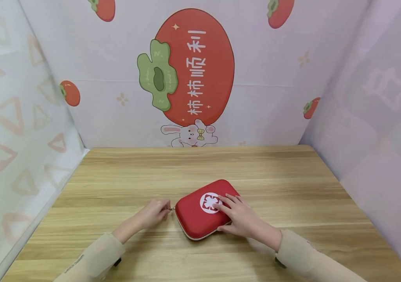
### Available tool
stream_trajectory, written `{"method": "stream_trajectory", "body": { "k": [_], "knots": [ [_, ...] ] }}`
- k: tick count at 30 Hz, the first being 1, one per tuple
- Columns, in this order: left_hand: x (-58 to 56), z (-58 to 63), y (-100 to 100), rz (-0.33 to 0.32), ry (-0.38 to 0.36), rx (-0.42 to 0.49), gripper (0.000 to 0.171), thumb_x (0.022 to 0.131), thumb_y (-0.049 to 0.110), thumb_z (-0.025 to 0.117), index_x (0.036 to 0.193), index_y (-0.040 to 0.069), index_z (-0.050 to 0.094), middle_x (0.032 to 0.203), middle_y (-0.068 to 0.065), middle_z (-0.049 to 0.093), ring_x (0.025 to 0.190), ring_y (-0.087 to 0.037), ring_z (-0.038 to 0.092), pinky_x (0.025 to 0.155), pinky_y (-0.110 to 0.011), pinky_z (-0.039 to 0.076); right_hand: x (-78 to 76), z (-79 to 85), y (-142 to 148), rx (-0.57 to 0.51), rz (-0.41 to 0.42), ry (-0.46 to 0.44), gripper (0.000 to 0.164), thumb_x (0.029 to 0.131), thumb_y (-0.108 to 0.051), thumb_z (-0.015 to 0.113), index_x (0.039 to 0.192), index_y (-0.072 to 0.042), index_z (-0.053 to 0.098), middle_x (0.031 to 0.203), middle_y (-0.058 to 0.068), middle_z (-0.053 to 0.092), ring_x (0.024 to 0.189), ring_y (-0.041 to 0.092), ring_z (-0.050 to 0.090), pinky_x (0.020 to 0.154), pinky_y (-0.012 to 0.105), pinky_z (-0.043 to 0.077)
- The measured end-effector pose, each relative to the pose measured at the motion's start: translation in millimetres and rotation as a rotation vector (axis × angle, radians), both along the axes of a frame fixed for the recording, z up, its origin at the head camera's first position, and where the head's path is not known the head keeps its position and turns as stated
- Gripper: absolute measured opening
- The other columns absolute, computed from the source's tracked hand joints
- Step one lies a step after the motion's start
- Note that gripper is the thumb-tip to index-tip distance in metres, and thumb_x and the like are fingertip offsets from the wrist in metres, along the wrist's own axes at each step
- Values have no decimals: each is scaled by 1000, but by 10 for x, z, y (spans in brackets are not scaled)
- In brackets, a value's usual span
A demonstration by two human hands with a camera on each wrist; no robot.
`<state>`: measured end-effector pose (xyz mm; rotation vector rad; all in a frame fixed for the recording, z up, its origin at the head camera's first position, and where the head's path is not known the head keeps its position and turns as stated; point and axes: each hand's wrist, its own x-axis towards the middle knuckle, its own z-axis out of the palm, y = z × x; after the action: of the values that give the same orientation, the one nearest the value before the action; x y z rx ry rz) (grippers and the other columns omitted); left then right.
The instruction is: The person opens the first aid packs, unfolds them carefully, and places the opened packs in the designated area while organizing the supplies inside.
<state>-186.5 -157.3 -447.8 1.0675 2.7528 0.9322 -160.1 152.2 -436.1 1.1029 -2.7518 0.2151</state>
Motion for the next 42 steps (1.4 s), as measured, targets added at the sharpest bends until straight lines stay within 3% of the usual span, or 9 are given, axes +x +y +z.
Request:
{"method": "stream_trajectory", "body": {
  "k": [4,13,26,30,34,42],
  "knots": [
    [70,28,-2,-36,14,7,16,76,-10,54,71,4,52,57,2,55,55,1,47,51,-16,43,-10,-20,-93,-9,-41,36,63,70,-52,64,122,-17,53,127,11,46,114,34,41,93,51,34],
    [260,89,91,-60,-95,16,12,79,-8,53,76,3,53,59,3,55,55,1,46,50,-16,43,-62,-56,-259,4,-140,119,62,66,-53,68,115,-16,56,117,12,50,102,32,45,84,48,39],
    [368,109,214,-92,-137,66,9,79,-9,53,77,0,53,59,-3,59,53,-1,51,49,-15,44,-84,-75,-364,22,-192,135,61,66,-56,65,114,-18,56,111,11,51,99,28,43,83,45,37],
    [365,113,297,-93,-104,37,11,80,-6,54,75,4,51,59,-1,58,53,2,46,49,-14,43,-91,-80,-398,12,-199,139,61,66,-55,66,113,-17,57,109,11,51,99,29,43,82,46,37],
    [340,102,326,-47,-76,-9,12,81,-4,54,76,7,52,59,3,55,53,1,43,50,-15,41,-95,-83,-420,0,-202,130,61,66,-54,67,113,-16,57,110,11,51,99,29,43,82,46,38],
    [245,56,167,25,55,-37,12,79,-5,54,74,6,54,59,8,47,54,0,40,49,-15,38,-139,-59,-382,0,-162,115,59,69,-49,67,117,-17,56,113,10,50,99,25,43,84,43,38]
  ]
}}
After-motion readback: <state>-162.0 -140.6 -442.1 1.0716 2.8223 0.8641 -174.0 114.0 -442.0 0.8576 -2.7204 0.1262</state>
